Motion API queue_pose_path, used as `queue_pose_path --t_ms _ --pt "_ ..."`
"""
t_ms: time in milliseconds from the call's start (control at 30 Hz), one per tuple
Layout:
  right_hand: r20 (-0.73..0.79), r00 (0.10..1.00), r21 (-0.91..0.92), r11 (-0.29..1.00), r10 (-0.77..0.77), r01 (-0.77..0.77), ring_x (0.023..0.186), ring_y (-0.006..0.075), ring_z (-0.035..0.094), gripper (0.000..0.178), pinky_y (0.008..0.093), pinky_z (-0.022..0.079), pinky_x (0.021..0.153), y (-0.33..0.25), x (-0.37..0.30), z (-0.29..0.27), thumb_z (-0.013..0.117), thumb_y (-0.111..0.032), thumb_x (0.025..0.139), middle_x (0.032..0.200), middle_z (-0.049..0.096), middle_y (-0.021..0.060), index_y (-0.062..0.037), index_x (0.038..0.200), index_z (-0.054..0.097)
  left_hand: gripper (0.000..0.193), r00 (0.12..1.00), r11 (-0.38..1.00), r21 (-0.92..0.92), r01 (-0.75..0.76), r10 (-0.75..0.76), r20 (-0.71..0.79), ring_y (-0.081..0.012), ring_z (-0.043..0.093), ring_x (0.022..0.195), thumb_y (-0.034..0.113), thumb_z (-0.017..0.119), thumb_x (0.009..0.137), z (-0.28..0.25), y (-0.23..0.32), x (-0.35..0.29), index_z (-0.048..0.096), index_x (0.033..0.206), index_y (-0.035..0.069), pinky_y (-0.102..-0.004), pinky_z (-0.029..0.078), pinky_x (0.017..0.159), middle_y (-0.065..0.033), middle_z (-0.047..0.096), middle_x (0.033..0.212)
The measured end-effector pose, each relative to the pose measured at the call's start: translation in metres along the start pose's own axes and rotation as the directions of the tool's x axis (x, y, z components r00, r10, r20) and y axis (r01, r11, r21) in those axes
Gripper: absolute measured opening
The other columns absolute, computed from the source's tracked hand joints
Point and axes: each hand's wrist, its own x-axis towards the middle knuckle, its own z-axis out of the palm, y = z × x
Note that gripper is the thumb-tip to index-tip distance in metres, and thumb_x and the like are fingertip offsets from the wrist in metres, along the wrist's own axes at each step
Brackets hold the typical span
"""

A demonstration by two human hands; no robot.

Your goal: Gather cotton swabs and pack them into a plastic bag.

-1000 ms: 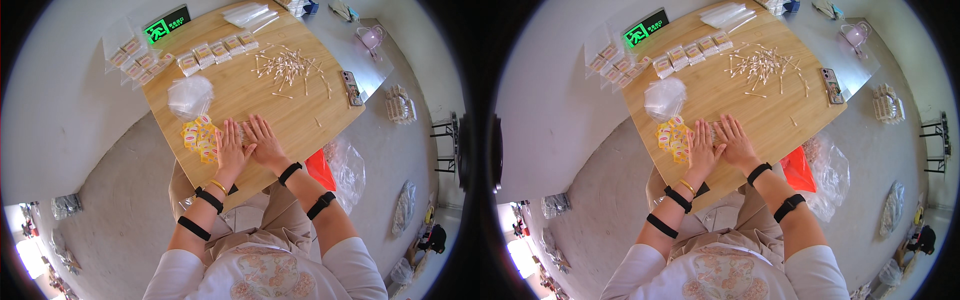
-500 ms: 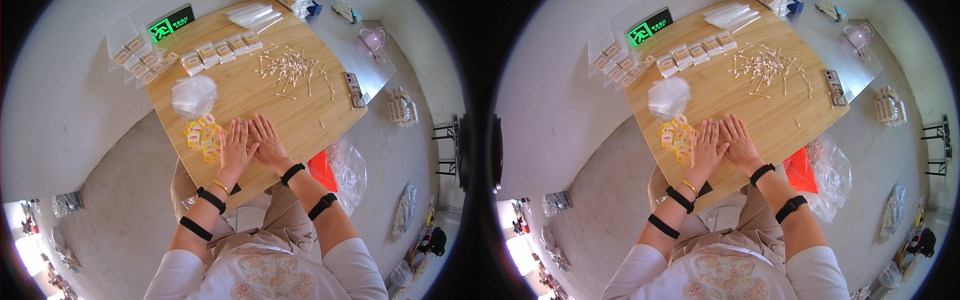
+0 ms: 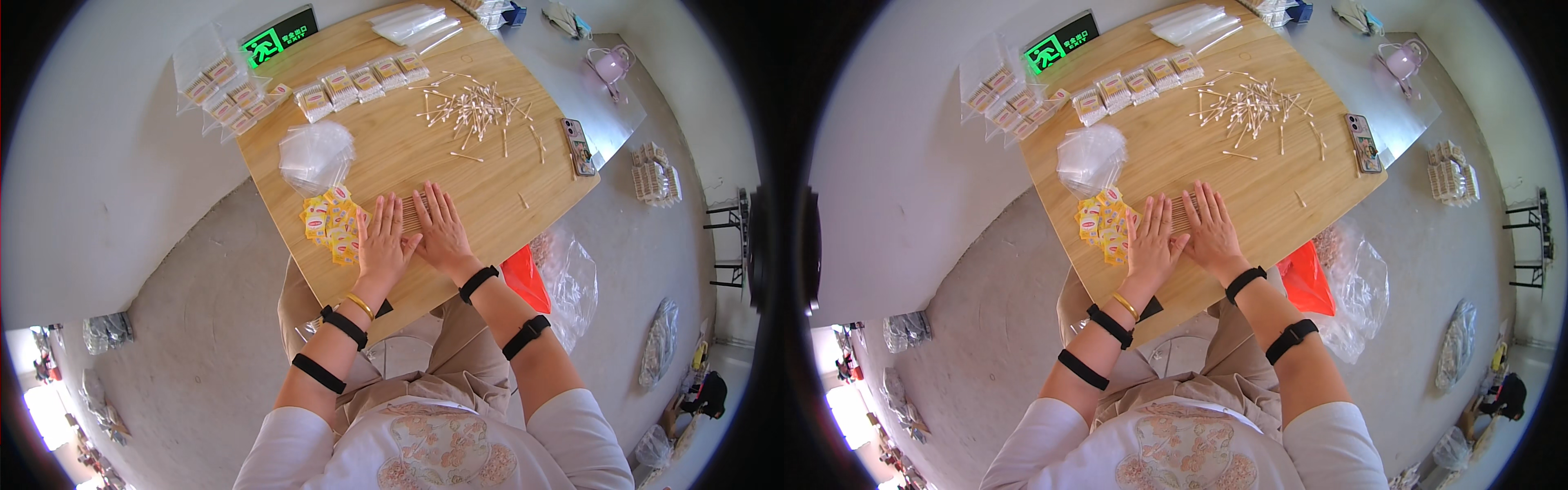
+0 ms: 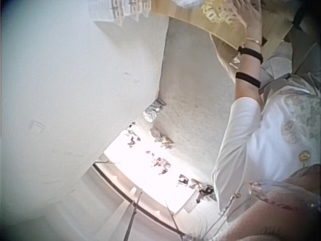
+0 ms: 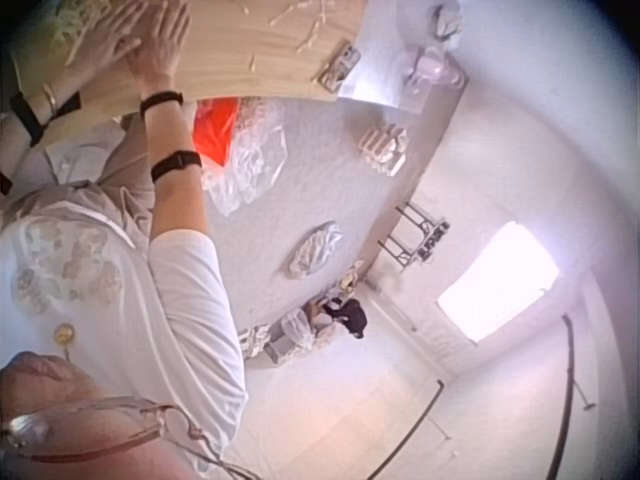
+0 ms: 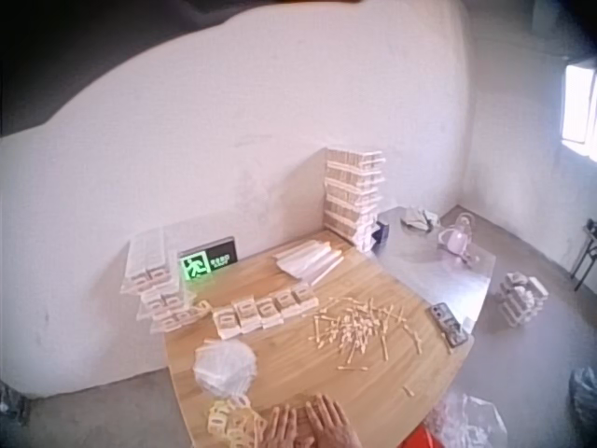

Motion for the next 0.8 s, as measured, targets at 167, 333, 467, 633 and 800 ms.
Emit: queue_pose_path --t_ms 167,333,467,633,800 --pt "-0.006 1.0 0.008 1.0 -0.002 0.002 0.152 0.0357 0.016 0.085 0.0453 0.013 0.124 0.0 -0.001 0.0 0.057 -0.051 0.09 0.162 0.02 0.0235 -0.0005 0.154 0.029 0.079 1.0 1.0 -0.03 0.008 -0.008 -0.008 -0.0249 0.012 0.154 0.058 0.032 0.101 0.0 0.0 0.0 0.018 0.159 0.006 -0.0554 -0.001 0.122 -0.0101 0.021 0.166" --pt "-0.011 1.0 0.006 1.0 -0.004 0.004 0.152 0.0351 0.017 0.087 0.0454 0.014 0.124 0.0 0.0 0.0 0.058 -0.051 0.09 0.161 0.022 0.0231 0.0007 0.153 0.029 0.081 1.0 1.0 -0.024 0.001 -0.001 -0.02 -0.025 0.017 0.153 0.059 0.035 0.1 -0.002 0.0 0.001 0.022 0.158 0.005 -0.056 0.002 0.122 -0.0097 0.025 0.164" --pt "-0.001 1.0 0.004 1.0 0.002 -0.002 0.152 0.0345 0.017 0.088 0.0457 0.014 0.124 0.0 0.001 -0.002 0.059 -0.051 0.089 0.16 0.023 0.0226 0.0006 0.154 0.028 0.08 1.0 0.999 -0.031 0.014 -0.014 -0.013 -0.0248 0.019 0.152 0.059 0.036 0.099 -0.004 0.001 0.002 0.024 0.157 0.004 -0.0564 0.004 0.122 -0.0097 0.029 0.161" --pt "0.004 1.0 0.003 1.0 -0.002 0.002 0.152 0.0341 0.017 0.089 0.0462 0.013 0.124 0.001 0.0 0.0 0.06 -0.051 0.089 0.161 0.023 0.0217 0.0005 0.154 0.028 0.08 0.999 0.998 -0.058 0.027 -0.029 -0.029 -0.0285 0.019 0.152 0.059 0.039 0.099 -0.004 0.002 0.001 0.026 0.156 0.003 -0.058 0.004 0.122 -0.0111 0.031 0.159" --pt "-0.003 1.0 -0.017 1.0 0.007 -0.007 0.152 0.034 0.017 0.09 0.0472 0.013 0.124 0.002 0.0 0.003 0.056 -0.057 0.09 0.161 0.023 0.0213 0.0011 0.153 0.029 0.079 0.998 0.998 -0.045 0.046 -0.048 -0.039 -0.033 0.017 0.152 0.057 0.039 0.1 -0.015 -0.004 -0.001 0.027 0.155 0.003 -0.0596 0.003 0.121 -0.013 0.031 0.158"
